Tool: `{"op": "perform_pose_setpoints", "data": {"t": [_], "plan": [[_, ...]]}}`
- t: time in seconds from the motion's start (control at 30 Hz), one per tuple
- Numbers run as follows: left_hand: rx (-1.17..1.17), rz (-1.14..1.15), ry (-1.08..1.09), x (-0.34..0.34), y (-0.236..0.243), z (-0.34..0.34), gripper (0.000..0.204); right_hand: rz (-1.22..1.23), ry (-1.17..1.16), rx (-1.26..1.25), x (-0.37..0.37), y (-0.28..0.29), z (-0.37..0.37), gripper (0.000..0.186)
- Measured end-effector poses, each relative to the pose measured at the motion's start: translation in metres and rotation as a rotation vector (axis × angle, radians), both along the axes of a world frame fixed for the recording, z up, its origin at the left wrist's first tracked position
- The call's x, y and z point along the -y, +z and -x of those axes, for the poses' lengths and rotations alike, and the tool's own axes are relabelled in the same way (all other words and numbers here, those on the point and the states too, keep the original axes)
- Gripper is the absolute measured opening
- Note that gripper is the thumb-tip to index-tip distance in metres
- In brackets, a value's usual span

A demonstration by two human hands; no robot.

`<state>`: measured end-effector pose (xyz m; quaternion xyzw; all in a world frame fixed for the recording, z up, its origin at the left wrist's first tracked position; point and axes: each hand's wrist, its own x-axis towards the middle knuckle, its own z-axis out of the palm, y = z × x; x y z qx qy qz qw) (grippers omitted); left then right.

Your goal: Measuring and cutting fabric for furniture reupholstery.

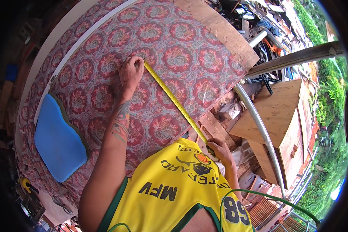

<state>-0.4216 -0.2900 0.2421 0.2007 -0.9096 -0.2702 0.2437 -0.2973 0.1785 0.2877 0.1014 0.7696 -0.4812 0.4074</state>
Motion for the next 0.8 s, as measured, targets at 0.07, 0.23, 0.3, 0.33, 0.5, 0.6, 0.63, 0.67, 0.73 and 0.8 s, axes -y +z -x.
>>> {"op": "perform_pose_setpoints", "data": {"t": [0.07, 0.23, 0.3, 0.33, 0.5, 0.6, 0.63, 0.67, 0.73, 0.8], "plan": [[0.005, 0.001, 0.004, -0.001, 0.001, 0.000, 0.021, -0.001, -0.006, 0.007, 0.000, 0.000, 0.000, 0.029], [0.025, 0.028, 0.002, -0.002, 0.006, -0.002, 0.022, -0.014, -0.015, 0.015, 0.005, 0.008, 0.002, 0.028], [0.016, -0.004, 0.001, 0.000, 0.002, 0.000, 0.022, -0.015, -0.025, 0.027, 0.003, 0.005, 0.000, 0.028], [0.007, -0.034, -0.004, 0.001, 0.001, -0.001, 0.023, 0.005, -0.019, 0.033, -0.001, -0.001, 0.000, 0.023], [-0.184, -0.280, 0.024, -0.014, 0.009, -0.007, 0.030, 0.025, -0.052, 0.057, -0.001, -0.002, 0.001, 0.027], [-0.462, -0.369, 0.071, -0.046, 0.030, -0.037, 0.030, 0.028, -0.040, 0.065, 0.000, -0.002, 0.004, 0.027], [-0.593, -0.277, 0.042, -0.059, 0.040, -0.052, 0.029, 0.034, -0.032, 0.076, -0.002, -0.005, 0.005, 0.028], [-0.455, -0.501, -0.067, -0.080, 0.053, -0.076, 0.026, 0.038, -0.031, 0.084, -0.004, -0.007, 0.008, 0.028], [-0.404, -0.772, -0.286, -0.135, 0.061, -0.127, 0.019, 0.030, 0.005, 0.089, -0.002, -0.003, 0.016, 0.029], [0.016, -1.000, -0.496, -0.180, 0.080, -0.174, 0.016, 0.022, 0.040, 0.115, -0.005, 0.002, 0.024, 0.031]]}}
